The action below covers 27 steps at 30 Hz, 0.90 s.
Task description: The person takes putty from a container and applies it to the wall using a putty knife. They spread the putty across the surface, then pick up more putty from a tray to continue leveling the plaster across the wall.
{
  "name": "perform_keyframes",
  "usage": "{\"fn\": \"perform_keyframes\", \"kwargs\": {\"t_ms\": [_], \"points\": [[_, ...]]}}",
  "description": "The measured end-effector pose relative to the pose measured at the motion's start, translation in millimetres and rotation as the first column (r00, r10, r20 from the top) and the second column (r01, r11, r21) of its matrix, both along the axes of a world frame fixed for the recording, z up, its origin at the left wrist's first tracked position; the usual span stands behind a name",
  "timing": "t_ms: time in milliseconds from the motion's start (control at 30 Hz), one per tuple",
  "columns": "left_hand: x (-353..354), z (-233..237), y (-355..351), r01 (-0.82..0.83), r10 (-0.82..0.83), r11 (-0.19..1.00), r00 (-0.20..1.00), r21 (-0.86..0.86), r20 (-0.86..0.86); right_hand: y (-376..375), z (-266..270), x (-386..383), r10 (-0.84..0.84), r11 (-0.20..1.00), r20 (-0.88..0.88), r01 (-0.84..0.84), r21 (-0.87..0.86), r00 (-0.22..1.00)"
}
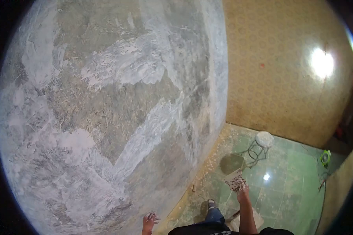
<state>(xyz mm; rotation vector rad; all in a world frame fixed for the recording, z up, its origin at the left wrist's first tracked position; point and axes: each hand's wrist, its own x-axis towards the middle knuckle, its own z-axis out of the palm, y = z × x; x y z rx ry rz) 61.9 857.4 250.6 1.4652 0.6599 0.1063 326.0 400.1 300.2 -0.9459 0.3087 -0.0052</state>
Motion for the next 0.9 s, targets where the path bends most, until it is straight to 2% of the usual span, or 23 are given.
{"fn": "perform_keyframes", "kwargs": {"t_ms": [67,100,167,200,233,267,300,367,433,500,533,567,600,667,700,767,800,833,900], "points": [[1.3,4.9,2.4,-0.035,0.034,0.99,0.999,-0.137,-0.01,-13.9,9.3,-37.1,-0.054,0.999,0.028,0.054,-0.007,0.998],[8.4,11.6,1.3,0.001,-0.002,0.991,1.0,-0.137,-0.007,-19.6,15.3,-52.5,-0.105,0.993,0.021,0.106,-0.049,0.994],[29.7,46.6,-16.4,0.136,-0.136,0.991,0.99,-0.008,-0.037,-36.7,16.8,-78.2,-0.187,0.978,0.014,0.188,-0.092,0.982],[39.9,52.2,-25.6,0.165,-0.166,0.986,0.985,-0.01,-0.038,-51.6,12.2,-89.4,-0.148,0.981,0.007,0.148,-0.127,0.989],[50.0,54.5,-35.8,0.269,-0.273,0.959,0.962,0.088,0.025,-62.5,8.8,-101.9,-0.106,0.981,-0.004,0.104,-0.162,0.994],[62.4,61.9,-50.8,0.358,-0.378,0.915,0.922,0.188,0.086,-70.5,12.3,-116.3,-0.129,0.977,-0.001,0.127,-0.168,0.992],[76.4,71.8,-69.5,0.378,-0.399,0.908,0.912,0.182,0.098,-81.1,18.0,-128.8,-0.128,0.976,0.036,0.133,-0.172,0.991],[98.1,102.4,-110.8,0.471,-0.473,0.879,0.881,0.067,0.01,-101.2,31.7,-142.3,-0.164,0.967,0.066,0.173,-0.185,0.984],[114.0,80.6,-137.5,0.628,-0.672,0.693,0.74,0.354,0.003,-118.7,34.0,-179.3,-0.264,0.96,-0.006,0.263,-0.093,0.964],[109.4,106.6,-187.7,0.72,-0.774,0.604,0.632,0.341,0.038,-140.4,19.0,-214.3,-0.229,0.942,0.029,0.229,-0.244,0.973],[104.5,119.3,-213.1,0.783,-0.811,0.571,0.585,0.248,0.02,-145.6,23.1,-235.6,-0.285,0.928,-0.01,0.274,-0.252,0.958],[94.0,125.9,-232.3,0.83,-0.84,0.536,0.542,0.156,0.007,-150.9,27.0,-253.2,-0.336,0.913,-0.041,0.315,-0.26,0.941],[83.6,121.7,-243.8,0.861,-0.867,0.49,0.498,0.136,-0.03,-163.9,23.6,-265.1,-0.348,0.913,-0.099,0.313,-0.263,0.932],[69.7,109.9,-268.2,0.867,-0.866,0.493,0.497,0.073,-0.053,-191.6,20.9,-290.6,-0.385,0.907,-0.18,0.335,-0.256,0.905],[63.1,100.7,-278.6,0.886,-0.882,0.461,0.464,0.06,-0.078,-205.3,21.7,-304.0,-0.396,0.895,-0.158,0.342,-0.286,0.904],[56.2,69.1,-263.9,0.85,-0.833,0.527,0.52,0.014,-0.191,-207.4,16.7,-326.0,-0.438,0.87,-0.168,0.369,-0.327,0.883],[47.8,60.8,-266.5,0.857,-0.831,0.511,0.512,0.068,-0.218,-220.1,14.6,-342.6,-0.466,0.858,-0.12,0.414,-0.304,0.877],[35.0,69.8,-288.1,0.872,-0.839,0.486,0.485,0.061,-0.248,-244.8,14.7,-362.8,-0.489,0.848,-0.07,0.454,-0.275,0.87],[22.8,82.4,-338.0,0.867,-0.818,0.492,0.493,0.082,-0.298,-287.8,40.9,-398.0,-0.544,0.825,-0.116,0.504,-0.257,0.831]]}}
